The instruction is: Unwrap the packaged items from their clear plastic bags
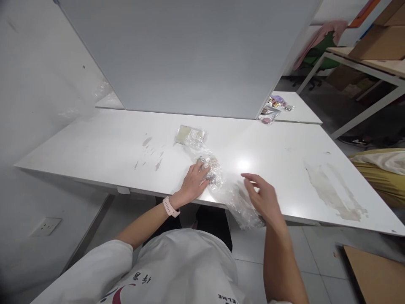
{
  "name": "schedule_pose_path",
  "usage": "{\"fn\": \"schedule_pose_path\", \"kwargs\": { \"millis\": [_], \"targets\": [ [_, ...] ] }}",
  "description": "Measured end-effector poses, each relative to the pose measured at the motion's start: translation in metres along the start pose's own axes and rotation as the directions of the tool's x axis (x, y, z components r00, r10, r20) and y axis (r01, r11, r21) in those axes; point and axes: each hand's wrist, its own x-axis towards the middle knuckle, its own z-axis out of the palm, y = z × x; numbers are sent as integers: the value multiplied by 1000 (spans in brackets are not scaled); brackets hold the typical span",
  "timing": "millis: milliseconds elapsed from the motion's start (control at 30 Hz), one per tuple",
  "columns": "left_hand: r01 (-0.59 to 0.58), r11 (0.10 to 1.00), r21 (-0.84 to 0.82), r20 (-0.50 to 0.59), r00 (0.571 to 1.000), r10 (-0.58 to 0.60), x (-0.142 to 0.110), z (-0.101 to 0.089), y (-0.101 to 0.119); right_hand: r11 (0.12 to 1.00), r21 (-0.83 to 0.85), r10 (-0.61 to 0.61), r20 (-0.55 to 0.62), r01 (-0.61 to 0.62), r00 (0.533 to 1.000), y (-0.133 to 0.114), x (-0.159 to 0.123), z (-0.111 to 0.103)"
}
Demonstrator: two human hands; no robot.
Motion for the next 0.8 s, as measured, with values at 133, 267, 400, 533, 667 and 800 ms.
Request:
{"fn": "schedule_pose_path", "kwargs": {
  "millis": [133, 267, 400, 533, 667, 800],
  "targets": [
    [9, 999, 51, -58, 998, -6, -6, 1, 1, 999, 51, 6, 182, -16, 983, -11, 33, 47],
    [47, 999, 23, -87, 995, -44, -11, 0, -3, 974, 213, 21, 247, -75, 969, -19, 52, 77],
    [159, 936, -315, -102, 974, -200, -7, -3, -17, 963, 252, -133, 151, 92, 979, -40, 50, 95],
    [299, 593, -748, -14, 885, -464, 0, -17, -43, 888, 94, -459, 157, 449, 875, -70, 31, 116],
    [381, 534, -755, -19, 801, -599, -1, -36, -65, 757, 65, -611, 423, 650, 669, -88, 10, 135],
    [393, 688, -611, -165, 786, -595, -12, -45, -73, 732, 107, -622, 507, 672, 597, -85, -3, 141]
  ]
}}
